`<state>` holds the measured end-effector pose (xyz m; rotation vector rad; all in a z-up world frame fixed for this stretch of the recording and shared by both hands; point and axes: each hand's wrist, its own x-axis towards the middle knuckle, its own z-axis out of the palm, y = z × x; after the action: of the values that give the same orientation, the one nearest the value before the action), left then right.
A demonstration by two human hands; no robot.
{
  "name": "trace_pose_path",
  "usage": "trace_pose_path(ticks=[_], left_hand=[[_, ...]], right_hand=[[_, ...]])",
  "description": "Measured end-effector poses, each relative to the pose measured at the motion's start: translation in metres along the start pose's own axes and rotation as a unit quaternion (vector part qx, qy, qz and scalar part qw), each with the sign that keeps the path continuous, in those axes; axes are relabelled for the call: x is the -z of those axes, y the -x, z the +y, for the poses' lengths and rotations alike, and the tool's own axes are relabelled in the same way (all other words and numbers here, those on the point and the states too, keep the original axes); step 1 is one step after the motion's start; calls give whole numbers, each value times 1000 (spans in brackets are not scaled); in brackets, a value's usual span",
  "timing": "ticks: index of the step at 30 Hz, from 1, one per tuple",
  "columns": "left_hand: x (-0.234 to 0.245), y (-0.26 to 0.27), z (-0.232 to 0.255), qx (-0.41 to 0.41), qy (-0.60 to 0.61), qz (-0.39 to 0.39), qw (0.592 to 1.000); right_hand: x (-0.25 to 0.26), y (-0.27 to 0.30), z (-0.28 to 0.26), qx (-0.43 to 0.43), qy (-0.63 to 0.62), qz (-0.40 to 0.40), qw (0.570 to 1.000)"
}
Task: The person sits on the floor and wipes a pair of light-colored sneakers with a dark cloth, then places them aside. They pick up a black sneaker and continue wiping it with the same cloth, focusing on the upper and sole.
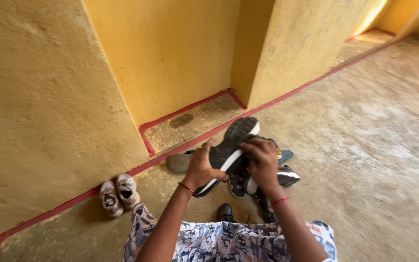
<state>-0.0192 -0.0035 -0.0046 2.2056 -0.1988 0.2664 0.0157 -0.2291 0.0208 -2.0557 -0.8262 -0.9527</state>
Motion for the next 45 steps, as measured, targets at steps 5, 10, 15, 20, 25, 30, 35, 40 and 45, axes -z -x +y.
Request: trace_pose_path(ticks=[5, 10, 15, 20, 25, 30, 35, 40, 45], left_hand=[[3, -3, 2, -13, 28, -18, 999], [7, -2, 4, 6, 82, -81, 993], [6, -4, 5, -36, 105, -90, 990], [8, -8, 3, 25, 212, -87, 973], [5, -13, -6, 14, 239, -10, 971], [-5, -17, -10, -8, 252, -90, 964], [-13, -22, -23, -28, 73, -128, 989], [-17, -19, -22, 3, -55, -135, 989], [-29, -32, -32, -27, 40, -105, 993]], right_hand=[[15, -12, -3, -6, 48, 8, 999], [21, -2, 52, -188, -92, 67, 975], [28, 5, 93, -506, -372, 94, 772], [57, -1, 87, -525, -103, 57, 843], [66, 4, 96, -462, -250, 50, 849], [44, 10, 83, -559, -540, -60, 626], [51, -1, 62, -503, -412, -171, 740], [54, -10, 33, -343, -200, -277, 875], [45, -6, 24, -367, -313, -255, 838]])
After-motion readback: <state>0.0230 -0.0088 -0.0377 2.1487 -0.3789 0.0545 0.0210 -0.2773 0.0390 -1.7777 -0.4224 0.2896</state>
